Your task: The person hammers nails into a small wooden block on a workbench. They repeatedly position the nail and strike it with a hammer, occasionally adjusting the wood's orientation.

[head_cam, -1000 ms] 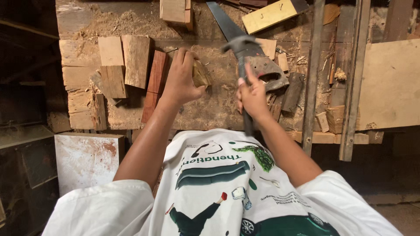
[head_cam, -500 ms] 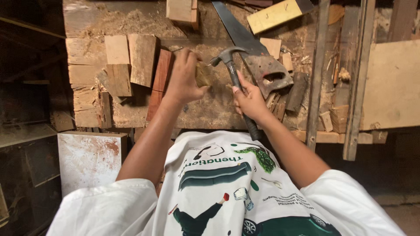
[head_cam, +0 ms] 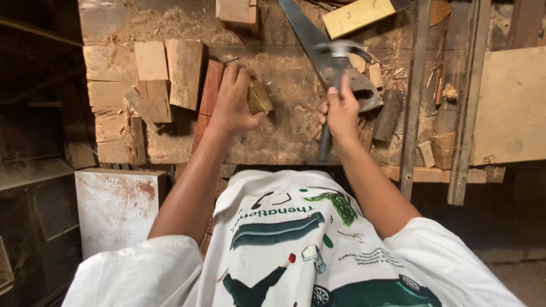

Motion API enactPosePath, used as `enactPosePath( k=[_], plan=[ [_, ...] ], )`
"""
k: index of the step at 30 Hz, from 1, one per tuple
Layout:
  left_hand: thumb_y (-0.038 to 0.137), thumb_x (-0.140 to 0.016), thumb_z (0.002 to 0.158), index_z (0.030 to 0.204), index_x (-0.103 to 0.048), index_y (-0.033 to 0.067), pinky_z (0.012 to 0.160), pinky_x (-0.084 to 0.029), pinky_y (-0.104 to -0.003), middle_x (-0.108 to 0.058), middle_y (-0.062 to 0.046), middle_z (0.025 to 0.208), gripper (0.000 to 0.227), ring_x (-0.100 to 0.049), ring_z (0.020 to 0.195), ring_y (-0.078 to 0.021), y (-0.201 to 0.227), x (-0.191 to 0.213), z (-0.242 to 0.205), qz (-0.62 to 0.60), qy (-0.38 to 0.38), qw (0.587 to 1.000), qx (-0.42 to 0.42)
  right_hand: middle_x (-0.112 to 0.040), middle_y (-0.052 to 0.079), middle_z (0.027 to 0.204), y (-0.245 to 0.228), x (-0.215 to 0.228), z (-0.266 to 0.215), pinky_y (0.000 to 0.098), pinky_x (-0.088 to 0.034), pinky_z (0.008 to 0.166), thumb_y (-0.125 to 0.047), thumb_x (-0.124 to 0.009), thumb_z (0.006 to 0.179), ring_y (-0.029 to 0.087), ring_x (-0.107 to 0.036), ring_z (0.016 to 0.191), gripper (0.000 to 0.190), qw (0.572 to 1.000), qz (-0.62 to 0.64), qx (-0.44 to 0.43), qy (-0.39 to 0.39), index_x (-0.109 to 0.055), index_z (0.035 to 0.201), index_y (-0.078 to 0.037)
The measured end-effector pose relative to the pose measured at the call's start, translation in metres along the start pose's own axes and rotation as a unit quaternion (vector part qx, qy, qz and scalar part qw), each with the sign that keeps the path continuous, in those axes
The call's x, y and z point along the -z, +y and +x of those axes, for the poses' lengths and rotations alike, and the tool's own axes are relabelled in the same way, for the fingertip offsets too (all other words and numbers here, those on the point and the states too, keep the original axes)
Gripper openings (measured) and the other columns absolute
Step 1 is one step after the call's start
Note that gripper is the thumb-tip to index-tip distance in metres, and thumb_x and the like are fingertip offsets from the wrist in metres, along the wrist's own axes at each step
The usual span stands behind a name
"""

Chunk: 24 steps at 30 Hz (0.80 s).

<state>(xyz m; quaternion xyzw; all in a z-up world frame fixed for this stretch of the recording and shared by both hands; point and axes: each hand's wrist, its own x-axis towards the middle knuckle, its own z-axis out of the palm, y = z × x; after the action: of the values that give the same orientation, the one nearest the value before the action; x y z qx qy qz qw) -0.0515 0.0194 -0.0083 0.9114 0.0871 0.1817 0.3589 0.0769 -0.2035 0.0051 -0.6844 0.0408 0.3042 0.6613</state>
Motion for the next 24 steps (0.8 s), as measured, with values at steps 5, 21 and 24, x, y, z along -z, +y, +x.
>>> enactPosePath(
  k=[5, 21, 24],
  plan=[
    [0.016, -0.083, 0.063, 0.121, -0.050, 0.0028, 0.101, -0.046, -0.047, -0.045, -0.019, 0.122, 0.068, -0.050, 0.118, -0.0376, 0.001, 0.005, 0.001, -0.020, -0.003, 1.000, -0.002, -0.052, -0.002, 0.064, 0.015, -0.012, -0.015, 0.0246, -0.044, 0.039, -0.015, -0.051, 0.107, 0.008, -0.048, 0.045, 0.053, 0.987, -0.088, -0.013, -0.134, -0.038, 0.158, -0.020],
    [0.031, -0.093, 0.077, 0.136, -0.040, 0.0059, 0.119, -0.033, -0.050, -0.039, -0.021, 0.149, 0.083, -0.037, 0.145, -0.0382, -0.033, -0.034, -0.096, -0.073, 0.084, 0.986, 0.125, -0.049, -0.005, 0.063, 0.012, 0.011, -0.009, 0.0226, -0.039, 0.041, -0.011, -0.056, 0.101, 0.006, -0.045, 0.047, 0.068, 0.983, -0.051, -0.098, -0.147, -0.032, 0.164, -0.023],
    [0.030, -0.093, 0.074, 0.144, -0.035, 0.0044, 0.122, -0.024, -0.055, -0.042, -0.022, 0.147, 0.094, -0.032, 0.147, -0.0424, -0.037, -0.069, -0.108, 0.030, 0.081, 0.988, 0.130, -0.048, -0.007, 0.067, 0.022, 0.013, -0.014, 0.0241, -0.042, 0.044, -0.003, -0.059, 0.098, 0.005, -0.046, 0.053, 0.074, 0.977, -0.068, -0.023, -0.200, -0.028, 0.164, -0.018]
  ],
)
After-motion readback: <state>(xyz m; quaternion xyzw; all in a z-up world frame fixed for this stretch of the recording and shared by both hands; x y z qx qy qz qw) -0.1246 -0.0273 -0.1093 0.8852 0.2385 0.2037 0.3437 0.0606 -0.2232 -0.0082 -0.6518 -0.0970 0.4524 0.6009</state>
